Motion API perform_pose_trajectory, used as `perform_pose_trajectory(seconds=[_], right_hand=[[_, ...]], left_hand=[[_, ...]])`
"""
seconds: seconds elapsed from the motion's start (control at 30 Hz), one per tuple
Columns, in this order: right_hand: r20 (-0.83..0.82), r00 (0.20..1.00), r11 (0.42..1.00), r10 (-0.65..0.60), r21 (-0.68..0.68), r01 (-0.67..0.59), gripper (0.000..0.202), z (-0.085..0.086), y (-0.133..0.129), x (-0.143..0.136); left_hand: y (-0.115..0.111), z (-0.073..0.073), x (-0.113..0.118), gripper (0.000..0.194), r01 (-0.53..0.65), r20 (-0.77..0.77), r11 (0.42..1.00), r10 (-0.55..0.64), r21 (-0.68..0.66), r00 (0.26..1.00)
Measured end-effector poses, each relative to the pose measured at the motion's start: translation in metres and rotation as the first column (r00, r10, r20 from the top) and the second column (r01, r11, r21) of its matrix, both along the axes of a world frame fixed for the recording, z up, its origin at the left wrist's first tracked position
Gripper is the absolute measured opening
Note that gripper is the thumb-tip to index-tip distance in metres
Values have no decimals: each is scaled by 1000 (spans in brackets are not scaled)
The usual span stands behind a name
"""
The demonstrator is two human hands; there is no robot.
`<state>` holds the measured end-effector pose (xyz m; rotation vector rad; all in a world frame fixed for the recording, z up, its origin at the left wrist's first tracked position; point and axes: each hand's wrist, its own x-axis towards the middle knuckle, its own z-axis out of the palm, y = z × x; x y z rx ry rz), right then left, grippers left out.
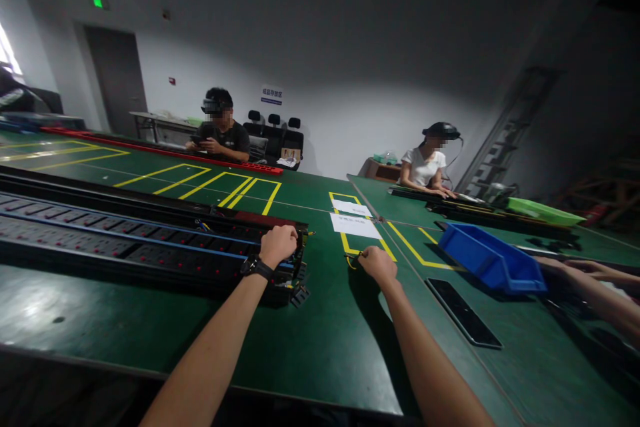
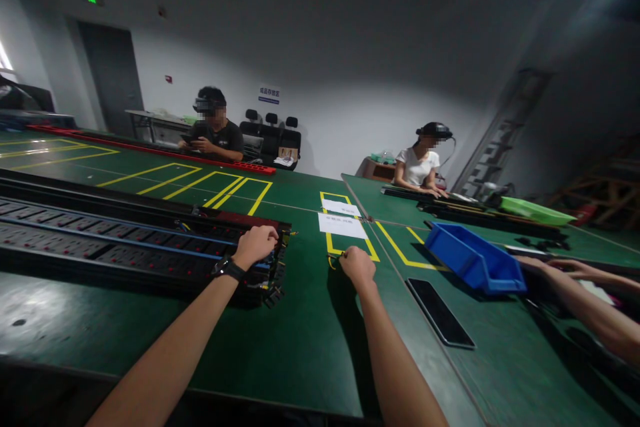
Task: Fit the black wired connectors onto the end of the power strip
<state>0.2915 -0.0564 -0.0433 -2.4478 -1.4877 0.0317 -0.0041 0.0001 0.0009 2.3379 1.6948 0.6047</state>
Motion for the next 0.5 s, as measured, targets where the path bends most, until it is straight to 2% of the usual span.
perform_pose_trajectory(seconds=[0.07,0.3,0.37,0.4,0.43,0.5], right_hand=[[3,1000,1000,-12,6,12,23,1,0,2],[-104,994,977,-32,205,53,18,2,0,12],[-241,970,954,13,293,60,13,-1,3,16],[-382,922,929,63,359,85,10,-3,5,18],[-532,837,899,129,419,128,8,-4,8,19],[-744,616,849,258,479,223,12,-6,15,20]], left_hand=[[0,0,0,31,-1,4,1000,1,3,1000],[1,-1,0,31,-6,2,1000,6,0,1000],[0,0,0,31,-14,-3,1000,14,-3,1000],[0,0,1,31,-16,-5,1000,16,-3,1000],[0,0,1,32,-16,-7,1000,16,-4,1000],[0,1,1,31,-13,-6,1000,13,-5,1000]])
